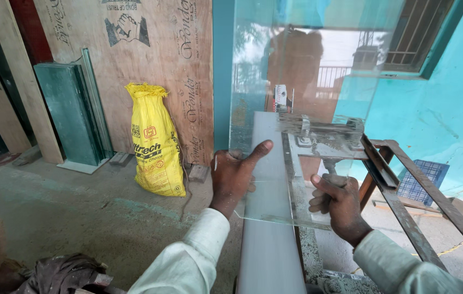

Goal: The person holds a glass sheet and moves its edges along a rotating grinding wheel by hand to smooth the glass surface.

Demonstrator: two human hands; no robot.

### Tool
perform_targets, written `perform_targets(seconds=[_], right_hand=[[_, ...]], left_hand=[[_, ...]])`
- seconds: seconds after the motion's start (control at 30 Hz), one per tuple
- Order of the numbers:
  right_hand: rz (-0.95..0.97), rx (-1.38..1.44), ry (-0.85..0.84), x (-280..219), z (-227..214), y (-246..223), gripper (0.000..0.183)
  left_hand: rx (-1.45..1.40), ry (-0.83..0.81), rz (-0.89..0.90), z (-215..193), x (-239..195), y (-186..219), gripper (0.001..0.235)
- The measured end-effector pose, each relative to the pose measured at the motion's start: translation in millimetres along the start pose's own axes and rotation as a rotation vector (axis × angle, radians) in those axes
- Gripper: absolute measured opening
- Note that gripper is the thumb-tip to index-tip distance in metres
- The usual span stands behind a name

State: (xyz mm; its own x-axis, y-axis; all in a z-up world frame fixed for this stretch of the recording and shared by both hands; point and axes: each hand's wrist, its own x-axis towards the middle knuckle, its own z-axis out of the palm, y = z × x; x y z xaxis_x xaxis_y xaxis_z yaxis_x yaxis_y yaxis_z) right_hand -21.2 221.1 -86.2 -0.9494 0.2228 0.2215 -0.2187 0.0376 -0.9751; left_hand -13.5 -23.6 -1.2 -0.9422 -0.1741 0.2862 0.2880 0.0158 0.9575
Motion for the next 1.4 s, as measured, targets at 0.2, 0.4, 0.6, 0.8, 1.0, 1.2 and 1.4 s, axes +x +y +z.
perform_targets(seconds=[0.2, 0.4, 0.6, 0.8, 1.0, 1.2, 1.4], right_hand=[[-0.032, 0.018, -0.105, -2.1, 39.6, -5.2, 0.053], [0.096, 0.093, -0.09, -2.2, 78.2, -17.0, 0.039], [0.081, 0.114, -0.113, 0.2, 89.3, -14.5, 0.042], [0.031, 0.096, -0.073, 4.1, 73.4, -8.0, 0.041], [-0.188, -0.087, -0.104, -6.9, 35.9, -11.2, 0.046], [-0.07, -0.1, -0.012, -3.6, 10.5, -5.3, 0.048], [-0.068, 0.026, 0.033, -3.6, -22.6, 1.1, 0.034]], left_hand=[[-0.096, -0.011, 0.481, -35.0, 9.9, -12.2, 0.068], [0.015, 0.098, -0.045, -61.5, 15.6, -2.0, 0.09], [0.005, 0.108, 0.019, -72.0, 15.2, 4.4, 0.102], [0.122, 0.105, 0.225, -60.0, 13.7, -2.9, 0.067], [-0.063, 0.011, 0.247, -34.5, 2.0, -9.3, 0.052], [-0.068, 0.032, 0.173, -10.8, -9.8, -5.6, 0.046], [-0.003, 0.009, 0.085, 10.7, -21.1, 4.8, 0.053]])
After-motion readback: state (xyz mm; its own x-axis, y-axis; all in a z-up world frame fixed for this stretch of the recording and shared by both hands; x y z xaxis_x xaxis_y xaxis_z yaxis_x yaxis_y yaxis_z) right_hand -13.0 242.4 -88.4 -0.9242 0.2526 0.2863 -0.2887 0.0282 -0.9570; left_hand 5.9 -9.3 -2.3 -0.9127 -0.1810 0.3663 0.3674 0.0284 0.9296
